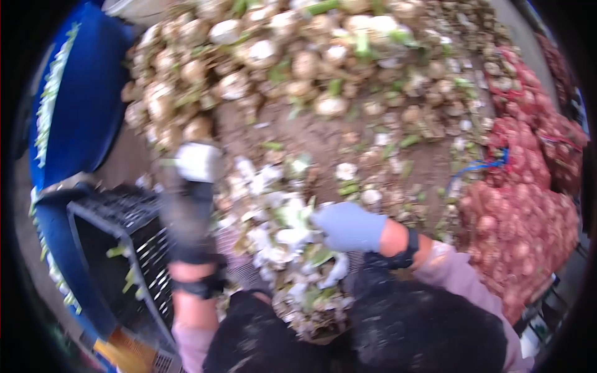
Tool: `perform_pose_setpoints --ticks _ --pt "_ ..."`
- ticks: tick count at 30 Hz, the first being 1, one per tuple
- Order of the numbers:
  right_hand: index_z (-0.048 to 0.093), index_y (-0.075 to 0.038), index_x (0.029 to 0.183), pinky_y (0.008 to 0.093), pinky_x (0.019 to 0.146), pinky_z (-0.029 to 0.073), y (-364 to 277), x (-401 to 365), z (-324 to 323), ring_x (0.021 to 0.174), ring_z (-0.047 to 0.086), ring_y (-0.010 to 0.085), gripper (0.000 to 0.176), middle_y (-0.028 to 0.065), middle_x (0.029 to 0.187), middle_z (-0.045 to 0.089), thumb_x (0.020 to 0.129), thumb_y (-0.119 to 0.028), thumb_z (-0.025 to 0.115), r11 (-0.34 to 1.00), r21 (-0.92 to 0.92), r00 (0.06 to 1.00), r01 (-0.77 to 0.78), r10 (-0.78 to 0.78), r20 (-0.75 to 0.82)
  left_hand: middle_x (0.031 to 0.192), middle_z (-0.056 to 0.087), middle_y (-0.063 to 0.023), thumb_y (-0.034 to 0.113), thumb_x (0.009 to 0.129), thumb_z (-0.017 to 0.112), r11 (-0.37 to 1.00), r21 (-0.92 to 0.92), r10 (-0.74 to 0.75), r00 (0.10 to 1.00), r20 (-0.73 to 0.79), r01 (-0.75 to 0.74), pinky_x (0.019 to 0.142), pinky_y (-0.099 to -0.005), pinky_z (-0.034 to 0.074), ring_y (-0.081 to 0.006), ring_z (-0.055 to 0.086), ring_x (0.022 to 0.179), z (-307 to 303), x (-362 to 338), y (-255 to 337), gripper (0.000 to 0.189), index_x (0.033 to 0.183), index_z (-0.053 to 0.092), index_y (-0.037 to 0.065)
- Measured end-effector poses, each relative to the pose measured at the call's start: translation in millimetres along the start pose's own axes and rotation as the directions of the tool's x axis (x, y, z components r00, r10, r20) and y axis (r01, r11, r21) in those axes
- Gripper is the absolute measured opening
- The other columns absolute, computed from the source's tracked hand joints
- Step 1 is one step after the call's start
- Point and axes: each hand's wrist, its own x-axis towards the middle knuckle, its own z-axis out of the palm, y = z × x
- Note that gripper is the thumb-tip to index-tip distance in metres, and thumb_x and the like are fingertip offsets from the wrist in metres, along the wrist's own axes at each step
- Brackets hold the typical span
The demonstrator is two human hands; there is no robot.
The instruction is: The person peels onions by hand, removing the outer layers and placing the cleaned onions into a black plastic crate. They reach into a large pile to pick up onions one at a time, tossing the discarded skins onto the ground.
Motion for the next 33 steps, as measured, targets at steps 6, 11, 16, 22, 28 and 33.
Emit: perform_pose_setpoints --ticks 6,11,16,22,28,33 --pt "0.055 -0.008 0.119 0.0459 0.074 0.05 89 -50 -67 0.087 0.064 0.0313 0.048 0.0193 0.088 0.064 0.071 -0.01 0.06 0.875 -0.017 0.485 -0.483 0.251 -0.838 0.148 0.031 -0.0165 0.035 0.098 0.038 0.228 -0.954 0.129 0.966 0.226 0.193 0.101 -0.0462 0.042 -0.0354 0.036 0.133 -119 93 53 0.055 0.145 0.026 0.009" --pt "0.053 -0.012 0.125 0.0434 0.076 0.051 174 -60 -68 0.087 0.063 0.0331 0.047 0.0163 0.098 0.064 0.078 -0.011 0.056 0.494 0.133 0.275 -0.859 0.665 -0.695 0.114 0.062 -0.0116 0.035 0.096 0.047 0.802 -0.449 -0.267 0.909 0.32 0.394 0.08 -0.0308 0.053 -0.0213 0.064 0.092 21 7 56 0.043 0.123 0.054 0.003" --pt "0.052 -0.014 0.128 0.0373 0.073 0.053 70 -38 -40 0.08 0.066 0.0261 0.047 0.0183 0.098 0.066 0.081 -0.008 0.055 0.985 -0.007 0.647 -0.174 0.109 -0.755 0.122 0.056 -0.0087 0.005 0.081 0.069 0.796 -0.388 -0.18 0.793 0.581 0.465 0.089 -0.0287 0.048 -0.0149 0.056 0.106 75 -51 21 0.051 0.129 0.05 0.004" --pt "0.059 0.002 0.114 0.0231 0.067 0.049 1 1 -34 0.075 0.058 0.0059 0.031 0.0073 0.084 0.065 0.093 -0.02 0.057 0.164 0.944 0.908 0.287 0.266 -0.323 0.13 0.051 -0.0097 -0.002 0.074 0.074 0.658 -0.43 -0.273 0.728 0.628 0.618 0.099 -0.0323 0.042 -0.018 0.05 0.117 67 -61 16 0.061 0.129 0.047 0.001" --pt "0.062 0.006 0.1 0.0294 0.066 0.048 -9 21 -32 0.071 0.058 0.0128 0.031 0.009 0.078 0.066 0.093 -0.024 0.057 0.607 0.795 0.917 0.021 0.305 -0.256 0.109 0.063 -0.0136 0.015 0.067 0.083 0.988 -0.123 -0.019 0.874 0.486 0.09 0.09 -0.0335 0.047 -0.0224 0.06 0.102 61 -61 11 0.054 0.114 0.06 0.001" --pt "0.062 0.004 0.092 0.0333 0.061 0.047 -13 19 -26 0.066 0.058 0.0148 0.025 0.0111 0.072 0.063 0.093 -0.019 0.053 0.568 0.822 0.935 0.036 0.271 -0.229 0.117 0.059 -0.0082 0.009 0.073 0.079 0.929 -0.247 -0.086 0.81 0.579 0.276 0.09 -0.0287 0.048 -0.0138 0.057 0.103 54 -63 2 0.058 0.123 0.052 -0.001"
